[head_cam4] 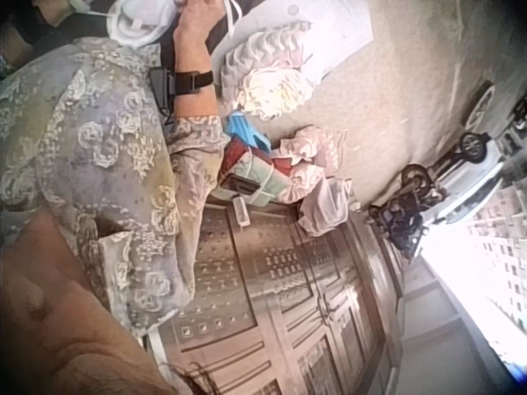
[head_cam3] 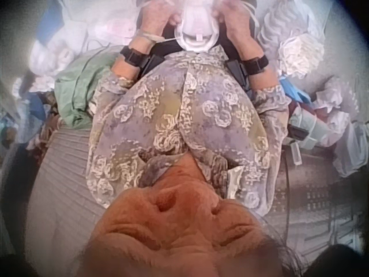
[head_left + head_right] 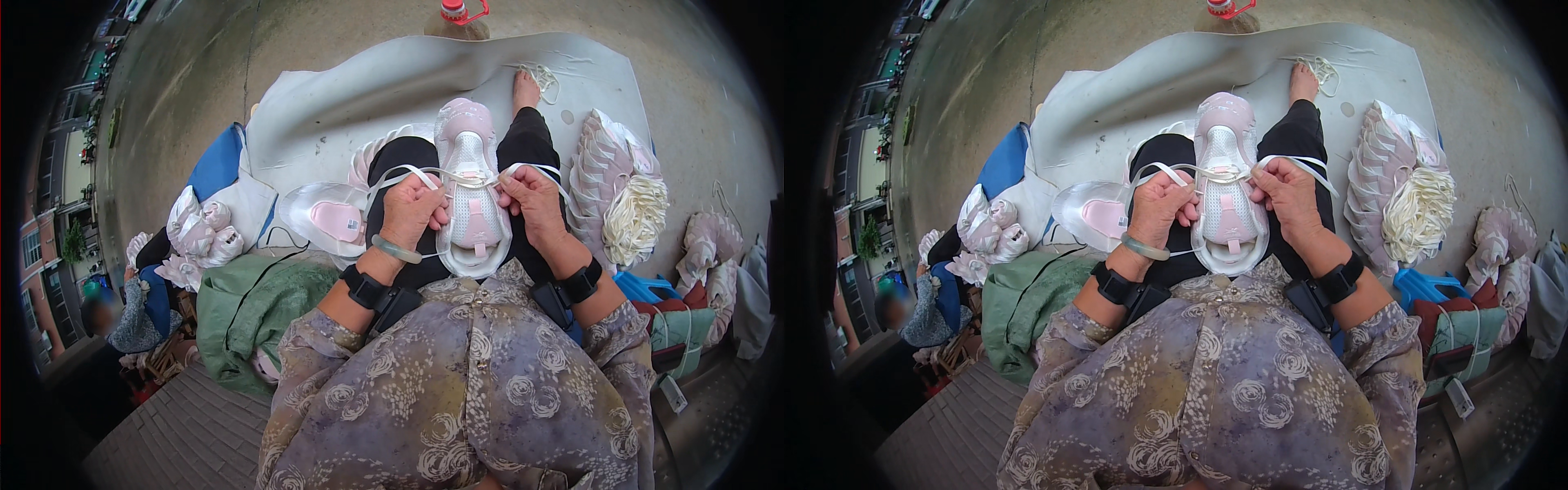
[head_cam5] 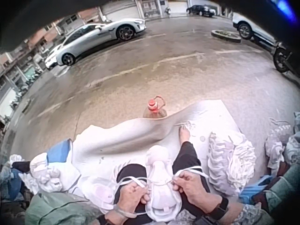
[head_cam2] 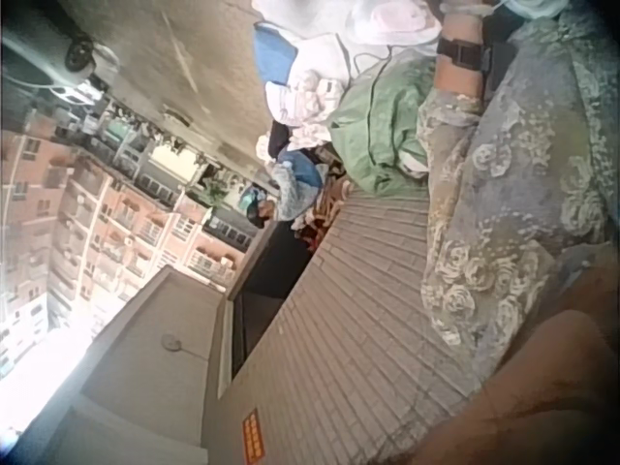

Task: The recorder is threading laces through the eyelets of a pink and white sneaker.

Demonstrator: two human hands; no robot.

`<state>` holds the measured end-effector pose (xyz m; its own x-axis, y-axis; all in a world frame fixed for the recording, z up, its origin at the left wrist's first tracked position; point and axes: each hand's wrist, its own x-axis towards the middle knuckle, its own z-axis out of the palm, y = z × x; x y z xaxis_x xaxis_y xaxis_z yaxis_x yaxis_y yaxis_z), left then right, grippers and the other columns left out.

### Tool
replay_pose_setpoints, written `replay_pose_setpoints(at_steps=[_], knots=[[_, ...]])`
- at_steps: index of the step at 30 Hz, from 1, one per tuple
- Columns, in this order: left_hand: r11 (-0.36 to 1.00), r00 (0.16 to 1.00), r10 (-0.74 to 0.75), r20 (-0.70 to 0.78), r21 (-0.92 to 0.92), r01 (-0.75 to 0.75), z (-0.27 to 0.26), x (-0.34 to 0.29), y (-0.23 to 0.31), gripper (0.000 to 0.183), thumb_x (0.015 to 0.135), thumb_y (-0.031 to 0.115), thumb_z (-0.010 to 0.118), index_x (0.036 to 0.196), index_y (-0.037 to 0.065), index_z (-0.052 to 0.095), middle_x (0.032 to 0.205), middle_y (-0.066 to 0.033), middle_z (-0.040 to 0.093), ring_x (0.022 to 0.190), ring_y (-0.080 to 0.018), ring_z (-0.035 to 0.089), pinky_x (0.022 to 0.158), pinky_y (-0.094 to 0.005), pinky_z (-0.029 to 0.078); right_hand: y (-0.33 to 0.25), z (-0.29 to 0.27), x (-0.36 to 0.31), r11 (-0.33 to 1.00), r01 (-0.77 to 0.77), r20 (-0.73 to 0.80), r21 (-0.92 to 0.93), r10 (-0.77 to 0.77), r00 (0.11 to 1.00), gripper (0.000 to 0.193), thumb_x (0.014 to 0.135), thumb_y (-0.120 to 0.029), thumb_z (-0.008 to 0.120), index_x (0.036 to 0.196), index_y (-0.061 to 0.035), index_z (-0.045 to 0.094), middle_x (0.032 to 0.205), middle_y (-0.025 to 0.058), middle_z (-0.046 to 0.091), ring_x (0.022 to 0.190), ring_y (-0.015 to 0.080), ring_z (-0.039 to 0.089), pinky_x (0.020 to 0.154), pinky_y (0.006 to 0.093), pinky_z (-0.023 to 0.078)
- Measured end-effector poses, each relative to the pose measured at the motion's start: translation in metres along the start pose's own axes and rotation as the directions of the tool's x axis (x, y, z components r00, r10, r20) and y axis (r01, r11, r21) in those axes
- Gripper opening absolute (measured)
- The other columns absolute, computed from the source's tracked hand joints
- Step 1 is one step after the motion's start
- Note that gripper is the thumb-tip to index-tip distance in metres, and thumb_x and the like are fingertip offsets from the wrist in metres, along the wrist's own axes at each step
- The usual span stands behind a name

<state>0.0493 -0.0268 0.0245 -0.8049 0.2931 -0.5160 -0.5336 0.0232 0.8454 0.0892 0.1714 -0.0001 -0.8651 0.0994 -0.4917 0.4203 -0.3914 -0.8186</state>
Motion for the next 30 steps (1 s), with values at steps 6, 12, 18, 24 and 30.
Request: replay_pose_setpoints(at_steps=[6,12,18,24,30], knots=[[0.987,1.000,-0.021,-0.015,0.158,0.023,-0.004,-0.002,-0.003,0.008,0.083,0.009,0.055,0.087,0.002,0.056,0.065,-0.0032,0.057,0.048,-0.0077,0.054,0.039,-0.0166,0.040,0.003,0.001,0.001,1.000,0.006,-0.061,-0.024,-0.007,0.998,0.011,0.082,-0.012,0.059,0.072,-0.0060,0.057,0.058,-0.0027,0.050,0.049,0.0023,0.041,0.044,0.0171,0.029],[0.988,1.000,0.000,-0.003,0.155,0.000,-0.004,0.001,-0.006,0.008,0.085,0.010,0.051,0.084,0.002,0.053,0.065,-0.0035,0.056,0.047,-0.0081,0.054,0.037,-0.0170,0.040,0.002,0.005,0.003,0.994,0.038,-0.078,-0.105,-0.046,0.996,0.014,0.081,-0.012,0.059,0.070,-0.0046,0.054,0.059,-0.0038,0.049,0.051,0.0021,0.042,0.046,0.0174,0.032],[0.995,0.999,-0.008,-0.044,0.094,0.012,-0.003,0.003,-0.004,0.007,0.085,0.008,0.048,0.082,0.003,0.050,0.061,-0.0032,0.054,0.042,-0.0083,0.052,0.034,-0.0186,0.040,0.013,0.006,0.005,0.491,0.555,0.172,-0.672,-0.626,0.761,0.006,0.075,-0.006,0.059,0.075,-0.0041,0.054,0.065,0.0072,0.051,0.054,0.0183,0.050,0.051,0.0267,0.040],[0.981,0.998,0.034,-0.045,0.192,-0.025,0.003,0.005,-0.005,0.006,0.085,0.008,0.048,0.082,0.003,0.049,0.060,-0.0024,0.052,0.040,-0.0077,0.050,0.033,-0.0188,0.038,0.013,-0.001,0.010,0.553,0.530,0.251,-0.643,-0.501,0.828,0.008,0.076,-0.006,0.060,0.075,-0.0029,0.053,0.063,0.0026,0.048,0.055,0.0123,0.046,0.050,0.0239,0.038],[0.953,0.997,0.077,-0.020,0.295,-0.068,0.004,0.005,-0.005,0.006,0.085,0.007,0.049,0.080,0.004,0.049,0.059,-0.0018,0.052,0.040,-0.0064,0.049,0.033,-0.0182,0.037,0.019,-0.002,0.011,0.839,0.280,0.072,-0.466,-0.280,0.957,0.017,0.079,-0.011,0.063,0.071,-0.0034,0.051,0.059,-0.0044,0.046,0.053,0.0024,0.038,0.046,0.0175,0.032]])
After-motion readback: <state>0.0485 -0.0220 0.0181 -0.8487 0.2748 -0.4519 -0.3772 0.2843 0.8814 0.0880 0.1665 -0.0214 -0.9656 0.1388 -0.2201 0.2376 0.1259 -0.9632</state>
